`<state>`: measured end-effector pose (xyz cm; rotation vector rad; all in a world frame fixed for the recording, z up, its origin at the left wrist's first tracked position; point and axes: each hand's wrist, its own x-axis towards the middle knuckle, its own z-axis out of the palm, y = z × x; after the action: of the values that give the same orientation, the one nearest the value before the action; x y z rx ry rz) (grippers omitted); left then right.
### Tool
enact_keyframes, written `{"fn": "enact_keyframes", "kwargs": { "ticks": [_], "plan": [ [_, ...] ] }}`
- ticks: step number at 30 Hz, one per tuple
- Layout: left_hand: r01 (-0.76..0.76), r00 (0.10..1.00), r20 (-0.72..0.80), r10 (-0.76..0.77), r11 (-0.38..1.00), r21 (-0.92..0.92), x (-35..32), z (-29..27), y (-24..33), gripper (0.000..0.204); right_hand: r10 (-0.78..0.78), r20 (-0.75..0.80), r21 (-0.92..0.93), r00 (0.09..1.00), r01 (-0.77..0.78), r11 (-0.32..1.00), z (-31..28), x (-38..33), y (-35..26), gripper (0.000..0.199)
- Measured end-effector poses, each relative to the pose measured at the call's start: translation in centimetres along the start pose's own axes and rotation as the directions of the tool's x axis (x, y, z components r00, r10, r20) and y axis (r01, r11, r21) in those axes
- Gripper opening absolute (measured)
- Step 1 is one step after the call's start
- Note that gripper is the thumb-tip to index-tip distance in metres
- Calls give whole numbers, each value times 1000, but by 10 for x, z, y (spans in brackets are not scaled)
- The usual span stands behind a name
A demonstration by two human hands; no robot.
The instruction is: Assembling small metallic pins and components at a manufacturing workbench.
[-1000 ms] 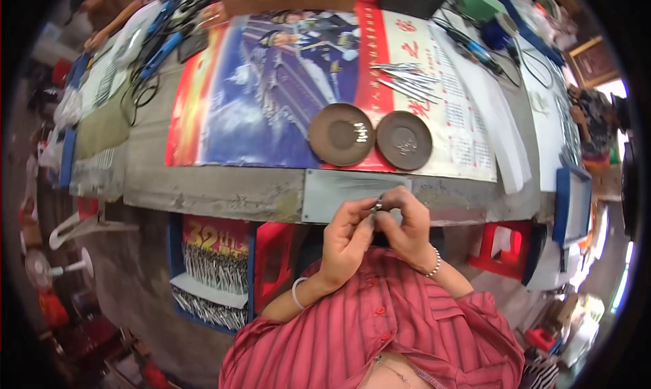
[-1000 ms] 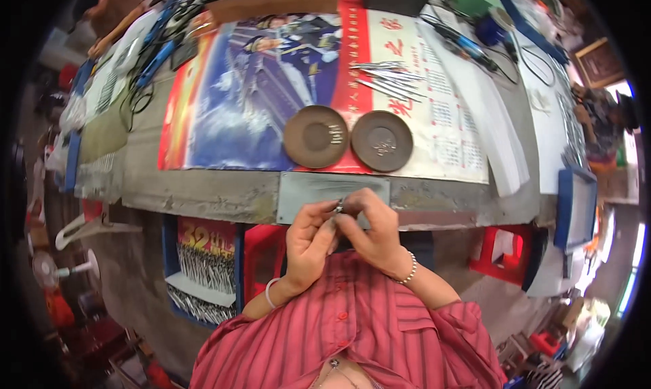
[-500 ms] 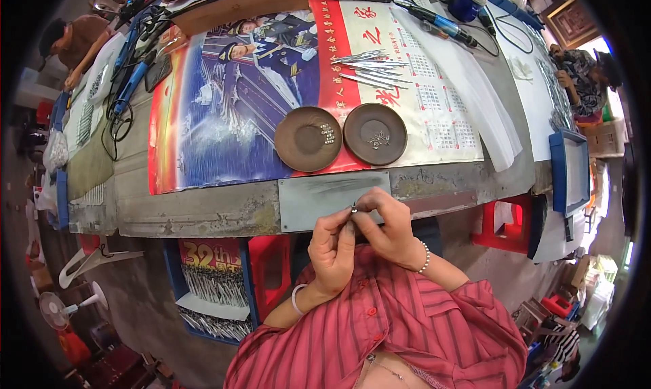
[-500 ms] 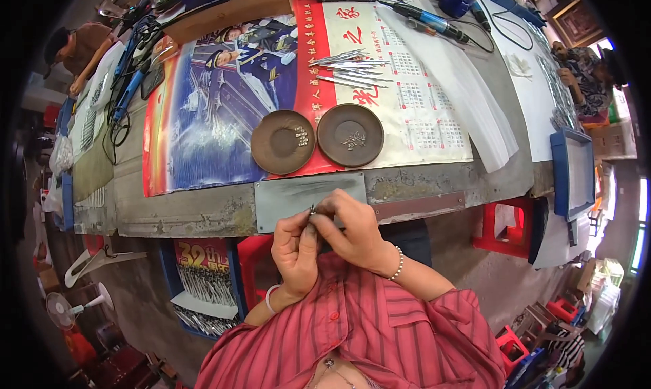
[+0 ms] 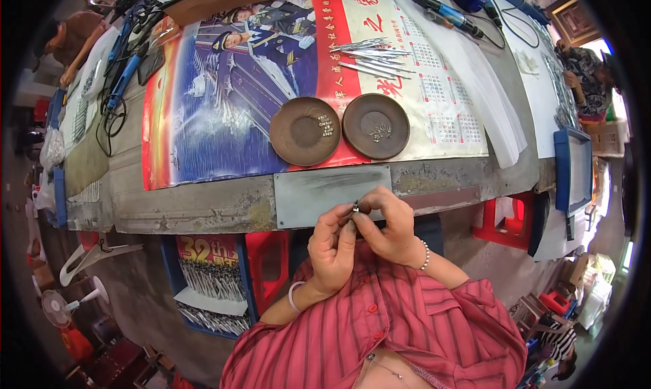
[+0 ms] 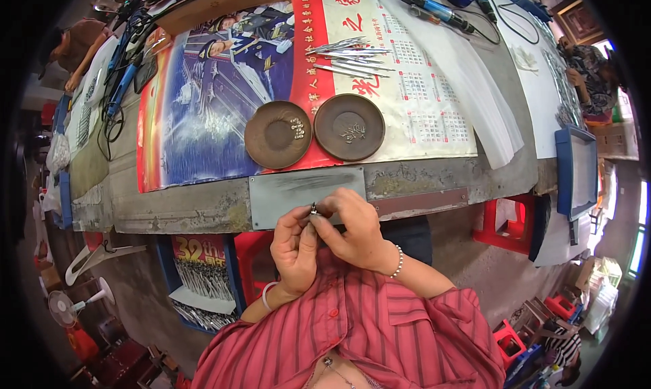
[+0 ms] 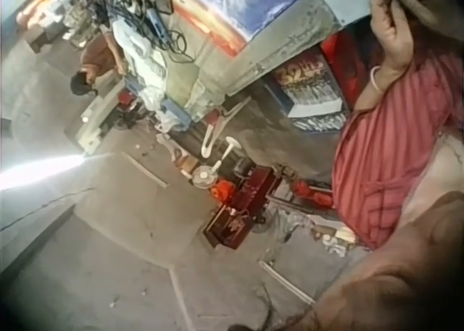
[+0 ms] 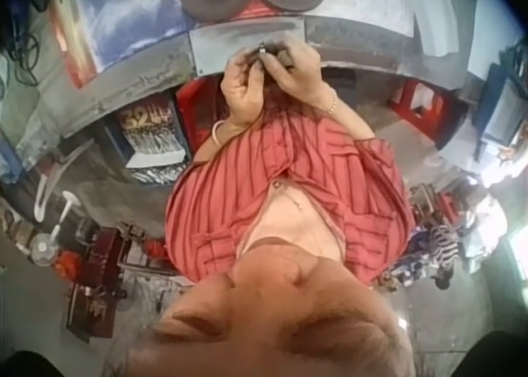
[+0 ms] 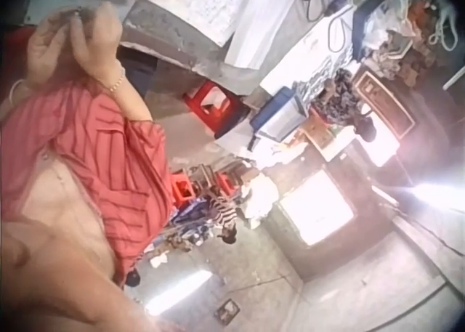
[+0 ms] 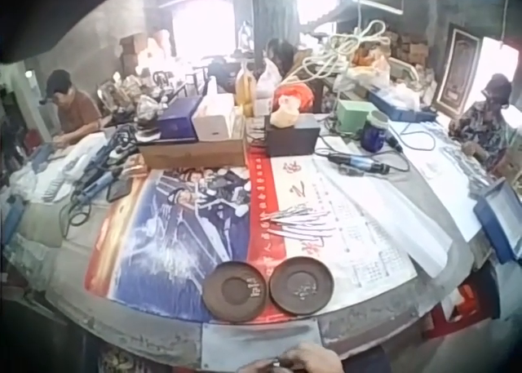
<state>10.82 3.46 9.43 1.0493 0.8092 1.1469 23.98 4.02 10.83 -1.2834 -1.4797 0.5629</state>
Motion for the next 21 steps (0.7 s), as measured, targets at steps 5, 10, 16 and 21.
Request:
{"fn": "enact_keyframes", "kwargs": {
  "ticks": [5, 10, 16, 21],
  "plan": [
    [6, 1000, -9, -6, 1000, 11, -4, -2, 0, 30, -97, -3, -251, 995, 93, 963, 9, -3, -7, 15],
    [41, 999, 5, -41, 999, -8, -1, -1, 4, 30, 312, 7, -48, 950, -312, 949, 14, -9, -17, 11],
    [187, 980, 110, -165, 955, -231, 0, -14, 14, 39, 150, 130, 98, 980, -163, 982, -4, -1, -10, 10],
    [227, 974, 70, -216, 941, -252, -7, -19, 18, 39, 139, 75, 32, 987, -142, 989, 20, -16, -14, 12]
  ]
}}
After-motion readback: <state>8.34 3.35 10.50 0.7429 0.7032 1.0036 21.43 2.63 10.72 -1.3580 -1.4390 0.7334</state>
